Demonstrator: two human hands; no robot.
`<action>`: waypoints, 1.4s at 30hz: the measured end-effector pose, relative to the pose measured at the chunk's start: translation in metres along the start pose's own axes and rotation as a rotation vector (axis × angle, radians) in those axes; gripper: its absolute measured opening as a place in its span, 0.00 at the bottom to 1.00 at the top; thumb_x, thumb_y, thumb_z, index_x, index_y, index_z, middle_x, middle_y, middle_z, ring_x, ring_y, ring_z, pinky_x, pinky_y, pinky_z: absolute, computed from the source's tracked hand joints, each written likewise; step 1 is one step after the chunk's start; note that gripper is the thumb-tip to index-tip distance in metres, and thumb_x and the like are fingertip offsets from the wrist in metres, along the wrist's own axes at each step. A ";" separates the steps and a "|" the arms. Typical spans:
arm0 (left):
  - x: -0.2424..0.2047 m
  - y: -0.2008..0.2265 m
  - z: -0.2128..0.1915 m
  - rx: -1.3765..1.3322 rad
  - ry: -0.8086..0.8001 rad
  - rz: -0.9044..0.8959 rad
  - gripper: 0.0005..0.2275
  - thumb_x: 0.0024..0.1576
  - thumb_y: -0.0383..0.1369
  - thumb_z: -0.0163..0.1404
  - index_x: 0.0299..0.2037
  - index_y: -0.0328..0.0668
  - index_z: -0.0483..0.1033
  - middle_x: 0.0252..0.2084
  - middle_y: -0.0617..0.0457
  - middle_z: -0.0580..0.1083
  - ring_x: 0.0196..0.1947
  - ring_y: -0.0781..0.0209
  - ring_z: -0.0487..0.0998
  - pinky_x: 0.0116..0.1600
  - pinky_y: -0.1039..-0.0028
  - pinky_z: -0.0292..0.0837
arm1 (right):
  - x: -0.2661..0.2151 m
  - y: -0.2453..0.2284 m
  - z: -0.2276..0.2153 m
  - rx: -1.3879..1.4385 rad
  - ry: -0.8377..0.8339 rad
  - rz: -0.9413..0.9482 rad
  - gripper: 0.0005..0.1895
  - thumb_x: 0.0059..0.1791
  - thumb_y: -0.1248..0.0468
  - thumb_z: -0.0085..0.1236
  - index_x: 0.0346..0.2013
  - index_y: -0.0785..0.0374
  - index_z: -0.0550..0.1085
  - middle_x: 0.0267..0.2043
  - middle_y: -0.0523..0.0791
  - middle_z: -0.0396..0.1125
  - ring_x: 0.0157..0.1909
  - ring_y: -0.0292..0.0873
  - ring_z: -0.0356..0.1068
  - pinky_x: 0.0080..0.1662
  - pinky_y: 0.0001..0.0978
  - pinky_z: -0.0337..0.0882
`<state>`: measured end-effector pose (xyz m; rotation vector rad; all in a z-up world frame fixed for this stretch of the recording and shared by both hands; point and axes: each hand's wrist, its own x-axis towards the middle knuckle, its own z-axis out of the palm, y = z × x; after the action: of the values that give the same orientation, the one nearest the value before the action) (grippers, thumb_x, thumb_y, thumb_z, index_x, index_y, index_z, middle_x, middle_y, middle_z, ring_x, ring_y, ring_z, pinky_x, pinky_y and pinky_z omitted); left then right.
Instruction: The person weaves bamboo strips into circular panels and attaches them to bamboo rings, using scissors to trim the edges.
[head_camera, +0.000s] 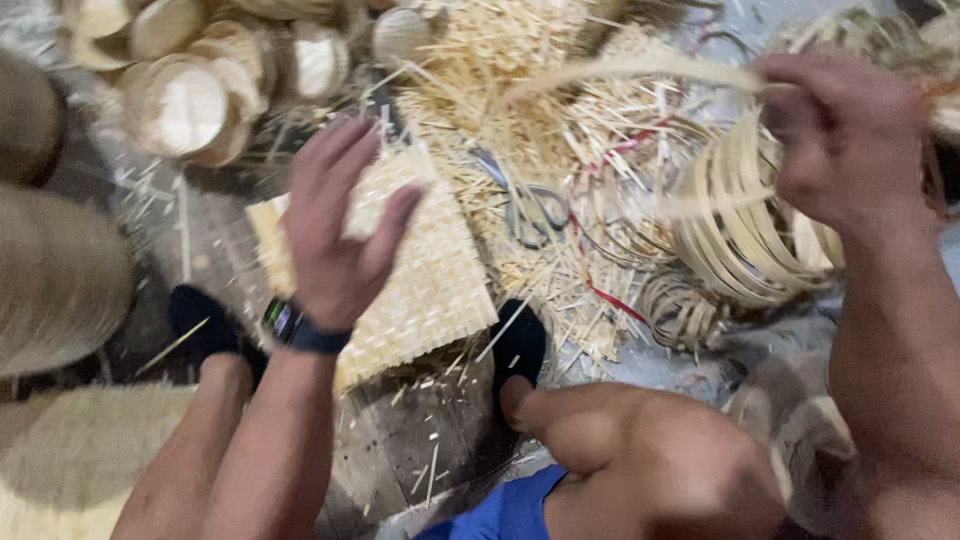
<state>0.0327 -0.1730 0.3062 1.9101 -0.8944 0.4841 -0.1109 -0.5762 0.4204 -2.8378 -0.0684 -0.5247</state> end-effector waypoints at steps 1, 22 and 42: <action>0.021 0.015 0.000 -0.055 -0.019 0.045 0.19 0.66 0.39 0.60 0.62 0.35 0.75 0.65 0.39 0.74 0.67 0.47 0.71 0.72 0.59 0.66 | 0.022 -0.017 0.005 0.122 -0.093 0.030 0.10 0.56 0.74 0.47 0.47 0.72 0.76 0.34 0.53 0.70 0.32 0.46 0.70 0.33 0.38 0.70; -0.077 -0.050 -0.070 -1.422 0.416 -1.255 0.21 0.63 0.45 0.54 0.19 0.48 0.66 0.11 0.63 0.60 0.09 0.72 0.56 0.13 0.79 0.45 | 0.066 -0.082 0.131 1.317 -0.423 0.479 0.29 0.61 0.41 0.47 0.33 0.63 0.71 0.20 0.36 0.48 0.19 0.33 0.46 0.21 0.28 0.50; -0.101 -0.072 -0.072 -1.407 0.305 -1.318 0.18 0.61 0.40 0.57 0.21 0.45 0.70 0.12 0.60 0.63 0.10 0.71 0.58 0.13 0.80 0.48 | 0.046 -0.082 0.166 1.507 -0.356 0.595 0.28 0.59 0.45 0.55 0.20 0.52 0.62 0.15 0.35 0.48 0.15 0.32 0.46 0.19 0.27 0.47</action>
<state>0.0228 -0.0503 0.2328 0.6960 0.3625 -0.5591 -0.0184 -0.4541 0.3064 -1.3128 0.2184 0.1765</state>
